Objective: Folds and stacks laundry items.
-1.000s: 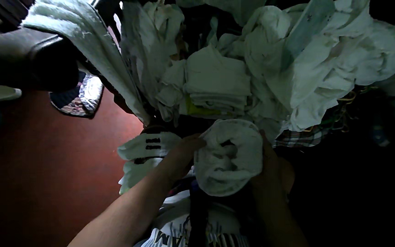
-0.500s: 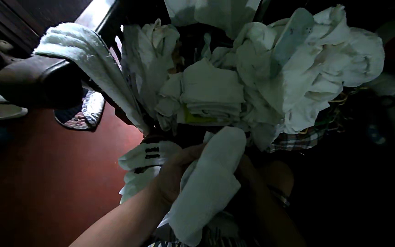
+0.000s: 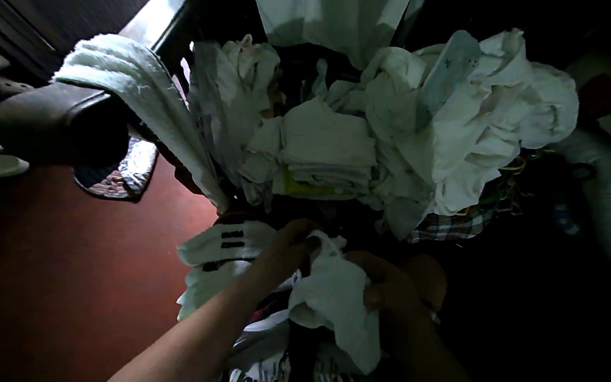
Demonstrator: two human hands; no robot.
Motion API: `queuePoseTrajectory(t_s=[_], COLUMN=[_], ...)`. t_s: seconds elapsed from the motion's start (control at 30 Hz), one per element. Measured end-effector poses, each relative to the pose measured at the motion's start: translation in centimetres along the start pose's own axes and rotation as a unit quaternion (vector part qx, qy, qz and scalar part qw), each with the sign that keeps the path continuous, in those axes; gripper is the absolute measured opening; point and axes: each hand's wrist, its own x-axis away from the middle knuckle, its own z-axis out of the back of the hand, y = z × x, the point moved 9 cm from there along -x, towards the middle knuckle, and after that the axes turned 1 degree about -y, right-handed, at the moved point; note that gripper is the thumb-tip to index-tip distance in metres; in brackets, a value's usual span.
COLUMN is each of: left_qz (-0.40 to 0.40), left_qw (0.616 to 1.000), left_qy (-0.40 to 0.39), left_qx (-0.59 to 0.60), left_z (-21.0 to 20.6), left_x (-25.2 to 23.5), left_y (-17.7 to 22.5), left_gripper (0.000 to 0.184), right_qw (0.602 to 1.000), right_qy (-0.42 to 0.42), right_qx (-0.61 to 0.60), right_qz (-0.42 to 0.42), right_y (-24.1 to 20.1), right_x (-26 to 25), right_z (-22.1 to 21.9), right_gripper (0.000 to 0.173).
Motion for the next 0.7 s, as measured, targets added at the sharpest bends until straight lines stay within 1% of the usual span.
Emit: queuePoseTrajectory(t_s=[0.03, 0.07, 0.1, 0.13, 0.2, 0.27, 0.3, 0.33, 0.37, 0.4, 0.43, 0.47, 0.5, 0.53, 0.57, 0.6, 0.63, 0.67, 0.7], left_qz=[0.017, 0.022, 0.017, 0.002, -0.029, -0.073, -0.100, -0.122, -0.133, -0.140, -0.152, -0.168, -0.181, -0.198, -0.228, -0.268, -0.308, -0.335, -0.335], left_qw=[0.999, 0.996, 0.988, 0.974, 0.944, 0.930, 0.922, 0.909, 0.898, 0.883, 0.862, 0.844, 0.838, 0.839, 0.850, 0.864, 0.871, 0.862, 0.838], left_qy=[0.028, 0.052, 0.062, 0.061, 0.044, -0.011, -0.058, -0.106, -0.144, -0.185, -0.246, -0.316, -0.377, -0.418, -0.432, -0.418, -0.380, -0.314, -0.236], left_qx=[0.025, 0.072, 0.139, 0.217, 0.326, 0.359, 0.369, 0.384, 0.394, 0.409, 0.416, 0.398, 0.351, 0.286, 0.196, 0.081, -0.055, -0.213, -0.361], left_z=[0.8, 1.4, 1.9, 2.1, 2.5, 2.4, 2.1, 1.7, 1.4, 1.0, 0.7, 0.3, 0.0, -0.3, -0.4, -0.3, 0.0, 0.3, 0.8], left_x=[-0.1, -0.1, 0.0, 0.2, 0.5, 0.6, 0.7, 1.2, 1.6, 2.1, 2.6, 3.3, 4.2, 5.1, 5.9, 6.4, 6.6, 6.6, 6.3], left_y=[0.1, 0.4, 0.9, 1.6, 2.9, 3.9, 4.5, 5.3, 6.2, 7.1, 7.8, 8.5, 9.3, 9.8, 10.1, 10.3, 10.4, 10.1, 9.8], left_gripper=[0.022, 0.023, 0.024, 0.023, 0.023, 0.021, 0.016, 0.014, 0.014, 0.014, 0.016, 0.019, 0.023, 0.027, 0.031, 0.033, 0.031, 0.029, 0.034], right_qw=[0.998, 0.994, 0.986, 0.976, 0.952, 0.948, 0.956, 0.968, 0.977, 0.982, 0.981, 0.975, 0.969, 0.964, 0.960, 0.957, 0.947, 0.935, 0.921], right_qy=[-0.023, -0.030, -0.025, 0.000, 0.045, 0.062, 0.061, 0.058, 0.049, 0.035, 0.014, -0.010, -0.031, -0.044, -0.043, -0.016, 0.001, -0.011, -0.042], right_qx=[0.050, 0.098, 0.153, 0.201, 0.263, 0.261, 0.240, 0.216, 0.196, 0.186, 0.191, 0.202, 0.212, 0.229, 0.252, 0.280, 0.318, 0.352, 0.377], right_qz=[-0.018, -0.038, -0.059, -0.088, -0.152, -0.173, -0.157, -0.117, -0.066, -0.011, 0.042, 0.088, 0.121, 0.131, 0.113, 0.075, 0.035, 0.046, 0.091], right_y=[0.1, 0.4, 0.9, 1.4, 2.6, 3.3, 3.4, 3.2, 2.6, 1.7, 0.7, -0.5, -1.6, -2.9, -4.3, -6.0, -7.3, -8.4, -9.0], right_x=[0.2, 0.4, 0.7, 1.0, 1.3, 1.5, 1.6, 1.6, 1.8, 2.0, 2.3, 2.7, 3.1, 3.6, 4.0, 4.2, 4.6, 5.1, 5.9], right_z=[-0.2, -0.1, 0.2, 0.7, 1.3, 1.4, 1.3, 1.2, 1.2, 1.3, 1.4, 1.4, 1.4, 1.2, 0.8, 0.3, 0.0, -0.1, 0.1], right_gripper=[0.028, 0.036, 0.048, 0.055, 0.049, 0.041, 0.037, 0.028, 0.021, 0.017, 0.015, 0.015, 0.018, 0.021, 0.024, 0.027, 0.026, 0.025, 0.027])
